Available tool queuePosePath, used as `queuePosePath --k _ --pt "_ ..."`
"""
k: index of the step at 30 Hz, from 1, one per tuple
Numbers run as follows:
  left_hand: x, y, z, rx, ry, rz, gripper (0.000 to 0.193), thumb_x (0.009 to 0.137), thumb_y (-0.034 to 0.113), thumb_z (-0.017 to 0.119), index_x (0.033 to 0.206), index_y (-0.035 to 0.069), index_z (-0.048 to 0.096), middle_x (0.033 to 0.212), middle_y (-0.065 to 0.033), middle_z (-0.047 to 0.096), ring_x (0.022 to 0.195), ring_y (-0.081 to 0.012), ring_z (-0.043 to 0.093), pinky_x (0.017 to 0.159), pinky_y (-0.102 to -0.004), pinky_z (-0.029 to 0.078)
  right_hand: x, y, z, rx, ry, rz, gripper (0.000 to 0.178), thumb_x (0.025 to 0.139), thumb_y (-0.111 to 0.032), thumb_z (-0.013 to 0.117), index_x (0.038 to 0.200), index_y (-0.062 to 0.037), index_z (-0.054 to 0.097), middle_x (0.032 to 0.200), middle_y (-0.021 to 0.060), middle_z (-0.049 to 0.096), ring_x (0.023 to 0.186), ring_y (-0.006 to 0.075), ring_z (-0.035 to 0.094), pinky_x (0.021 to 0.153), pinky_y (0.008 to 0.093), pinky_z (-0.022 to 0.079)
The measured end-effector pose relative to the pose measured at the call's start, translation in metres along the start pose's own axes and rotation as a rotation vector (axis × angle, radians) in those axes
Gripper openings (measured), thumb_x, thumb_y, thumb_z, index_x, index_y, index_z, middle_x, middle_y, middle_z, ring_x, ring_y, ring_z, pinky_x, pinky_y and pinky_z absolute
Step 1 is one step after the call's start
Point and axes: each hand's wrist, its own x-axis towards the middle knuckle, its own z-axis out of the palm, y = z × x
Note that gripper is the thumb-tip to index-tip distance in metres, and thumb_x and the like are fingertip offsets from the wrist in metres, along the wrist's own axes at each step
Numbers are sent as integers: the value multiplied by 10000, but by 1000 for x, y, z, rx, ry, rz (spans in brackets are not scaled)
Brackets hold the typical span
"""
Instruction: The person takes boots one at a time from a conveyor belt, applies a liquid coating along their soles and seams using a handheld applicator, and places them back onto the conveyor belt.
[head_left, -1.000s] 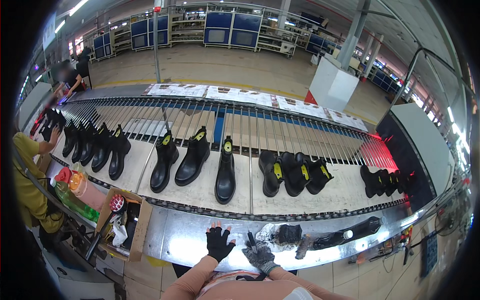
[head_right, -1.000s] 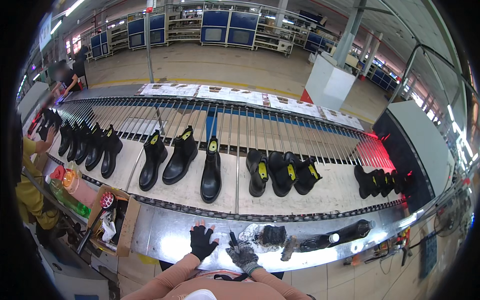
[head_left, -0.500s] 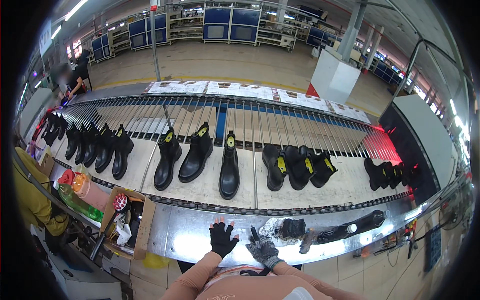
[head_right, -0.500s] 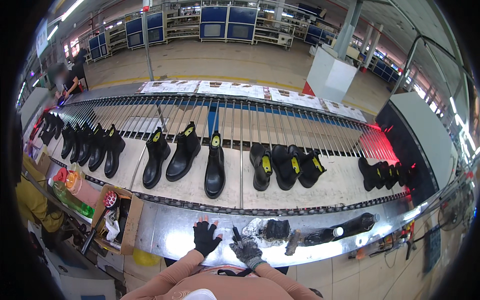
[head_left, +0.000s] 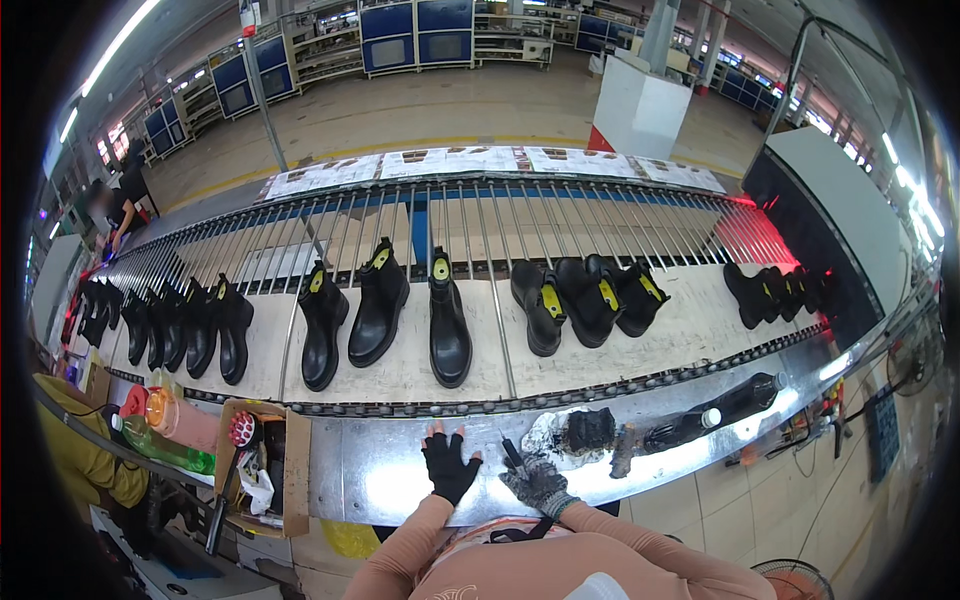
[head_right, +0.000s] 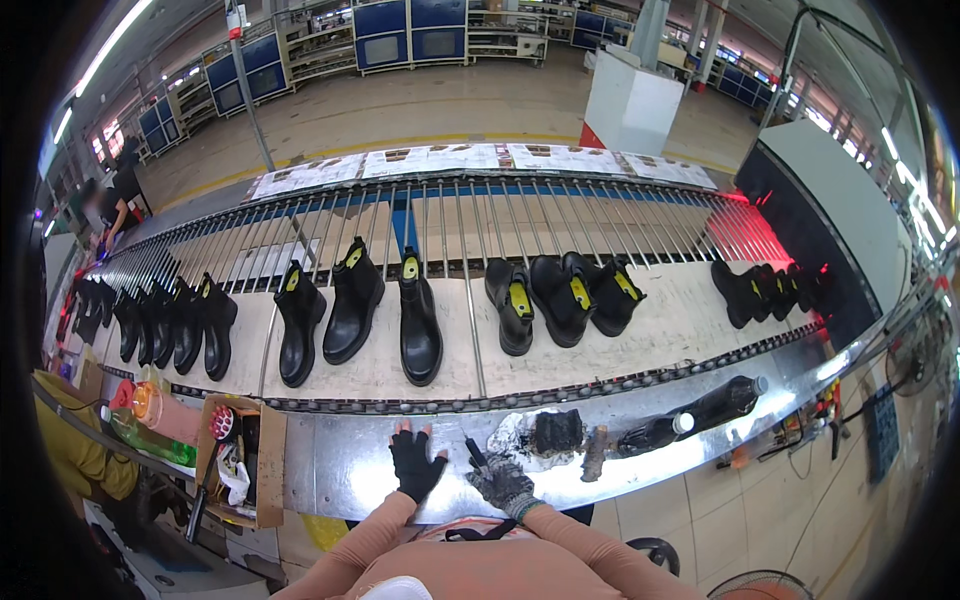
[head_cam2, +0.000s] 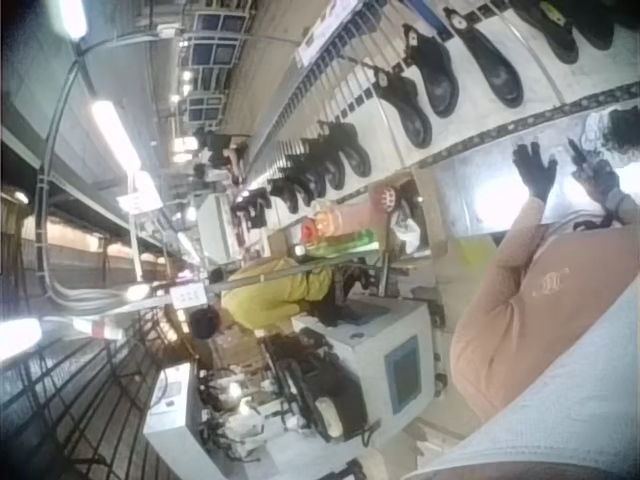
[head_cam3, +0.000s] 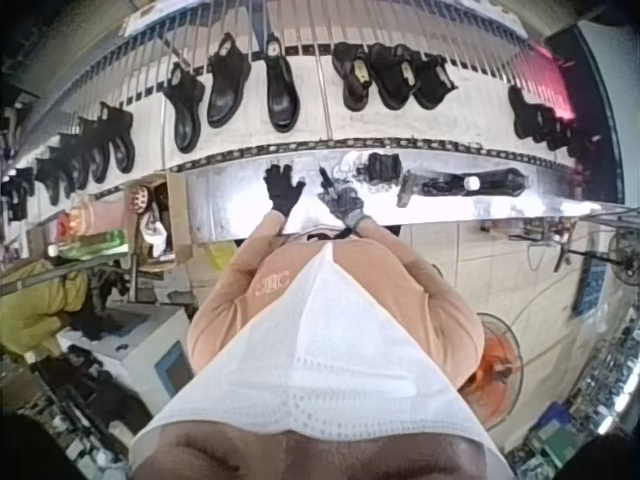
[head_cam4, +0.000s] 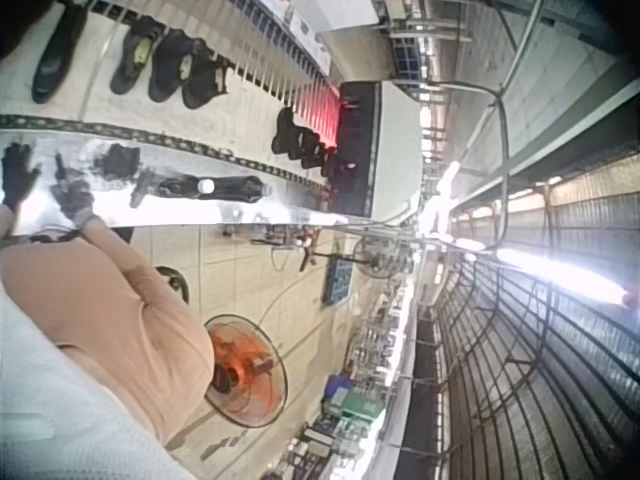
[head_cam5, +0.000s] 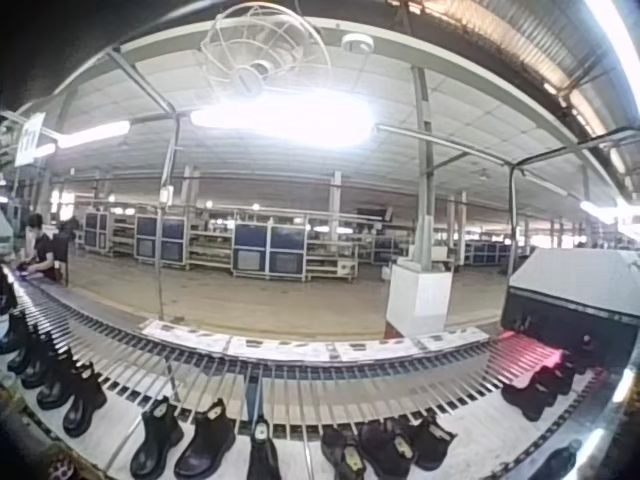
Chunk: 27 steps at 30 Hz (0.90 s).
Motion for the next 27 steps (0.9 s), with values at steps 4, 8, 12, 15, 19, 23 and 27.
queuePosePath --k 4,8,12,15,19,23,27 --pt "65 -12 4 -185 160 24 733 749 367 693 1369 97 408 1424 -299 296 1324 -458 274 1084 -546 220 -2 -21 -19 19 -15 30 661 844 -419 572 1408 -145 365 1058 170 629 938 364 611 794 482 469" --pt "169 -20 5 -245 294 -169 814 754 375 695 1385 5 339 1386 -311 343 1294 -452 322 1073 -488 276 -4 -8 -1 67 25 30 535 824 -423 598 1260 -118 537 1053 168 630 930 353 615 782 477 477" --pt "248 -14 -1 -524 139 -424 773 711 351 744 1286 -45 411 1277 -278 482 1188 -411 472 1003 -437 382 -3 -4 6 64 -6 97 476 816 -430 610 1167 -109 588 1033 169 626 918 364 613 784 476 479" --pt "277 3 -9 -532 16 -539 717 675 334 780 1200 -35 459 1196 -240 560 1104 -385 553 944 -418 440 -5 -3 9 18 2 64 604 846 -460 582 1346 -150 446 989 183 615 866 382 610 727 505 476" --pt "287 -2 6 -444 79 -560 651 656 328 791 1140 3 502 1129 -224 592 1076 -389 567 924 -432 454 -1 -11 -1 71 -21 88 485 862 -441 548 1205 -97 563 1006 201 620 910 389 598 797 505 447" --pt "288 -25 23 -477 78 -478 644 654 336 792 1131 10 510 1122 -223 595 1074 -386 569 920 -436 455 -1 -18 -9 64 -42 21 627 883 -419 529 1415 -133 358 979 216 627 883 388 600 792 498 447" --pt "264 -13 -9 -533 -20 -448 660 650 303 774 1165 0 494 1106 -223 611 1029 -369 597 906 -415 458 -9 -13 2 106 66 9 584 887 -445 518 1369 -127 429 928 214 634 849 383 604 775 496 450"
